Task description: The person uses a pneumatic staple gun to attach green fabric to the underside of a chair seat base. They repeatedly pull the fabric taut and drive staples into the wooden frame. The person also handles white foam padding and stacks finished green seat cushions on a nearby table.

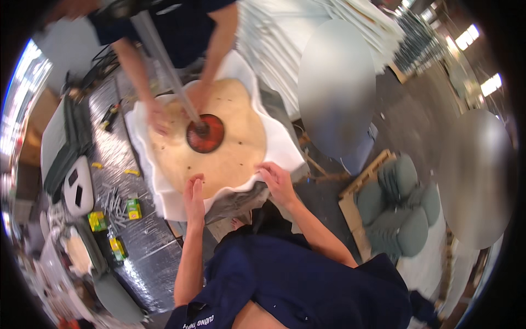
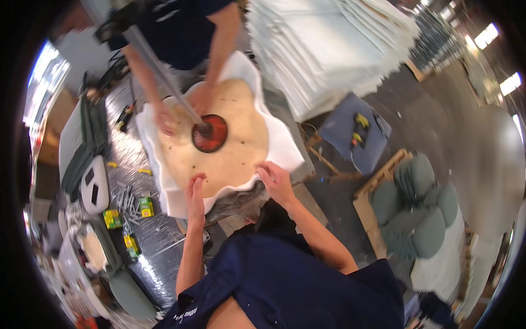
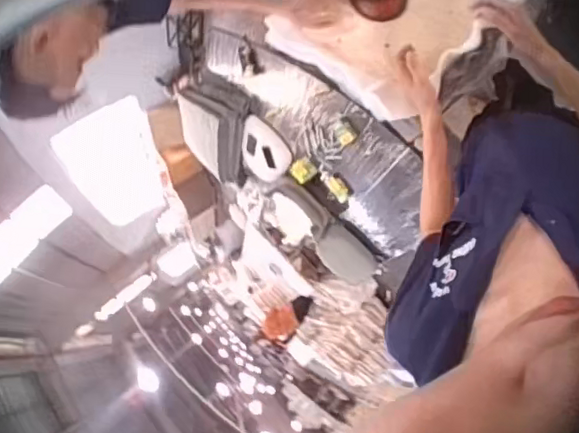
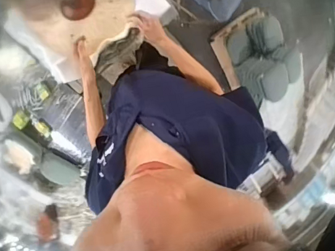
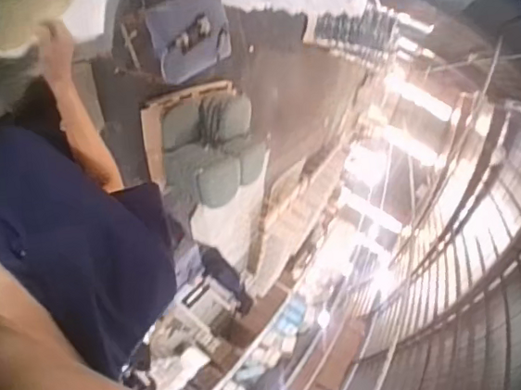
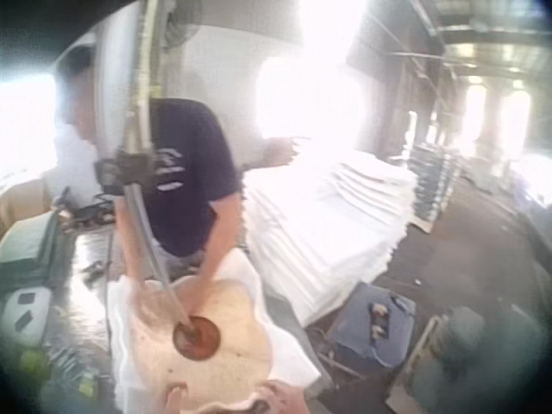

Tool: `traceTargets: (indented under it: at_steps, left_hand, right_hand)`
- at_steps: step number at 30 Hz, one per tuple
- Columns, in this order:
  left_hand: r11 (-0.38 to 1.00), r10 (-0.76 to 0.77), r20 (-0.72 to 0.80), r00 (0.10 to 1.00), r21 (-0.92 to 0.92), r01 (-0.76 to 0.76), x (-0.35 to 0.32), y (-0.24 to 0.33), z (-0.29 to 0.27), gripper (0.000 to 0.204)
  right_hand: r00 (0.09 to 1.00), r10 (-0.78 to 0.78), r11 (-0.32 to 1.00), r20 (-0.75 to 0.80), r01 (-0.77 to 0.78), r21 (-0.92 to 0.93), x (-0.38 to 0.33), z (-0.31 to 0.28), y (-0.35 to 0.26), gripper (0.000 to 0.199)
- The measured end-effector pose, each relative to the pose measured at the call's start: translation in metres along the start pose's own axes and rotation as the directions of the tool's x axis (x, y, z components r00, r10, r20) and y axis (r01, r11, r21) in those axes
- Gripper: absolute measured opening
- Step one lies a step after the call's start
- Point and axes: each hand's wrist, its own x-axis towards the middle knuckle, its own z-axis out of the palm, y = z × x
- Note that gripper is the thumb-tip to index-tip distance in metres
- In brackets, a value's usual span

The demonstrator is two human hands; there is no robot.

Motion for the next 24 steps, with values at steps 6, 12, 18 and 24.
traceTargets:
  at_steps: [6,12,18,24]
  left_hand:
    - [0.866,-0.442,0.766,0.467,0.228,0.444,-0.069,0.069,0.122,0.036]
    - [0.756,-0.452,0.683,0.574,0.634,-0.161,-0.054,-0.037,0.215,0.062]
    - [0.596,-0.067,0.525,0.849,0.703,-0.388,-0.003,0.015,0.230,0.082]
    - [0.153,0.056,-0.046,0.997,0.988,0.037,0.058,0.084,0.202,0.108]
  right_hand:
    - [0.905,0.326,0.935,-0.275,-0.266,0.232,-0.116,-0.117,0.097,0.029]
    - [0.828,0.319,0.946,-0.461,-0.311,0.095,-0.032,-0.254,0.135,0.026]
    - [0.808,0.009,0.730,-0.590,-0.408,-0.548,0.115,-0.430,0.234,0.039]
    - [0.649,0.332,0.450,-0.685,-0.747,-0.489,0.214,-0.536,0.314,0.095]
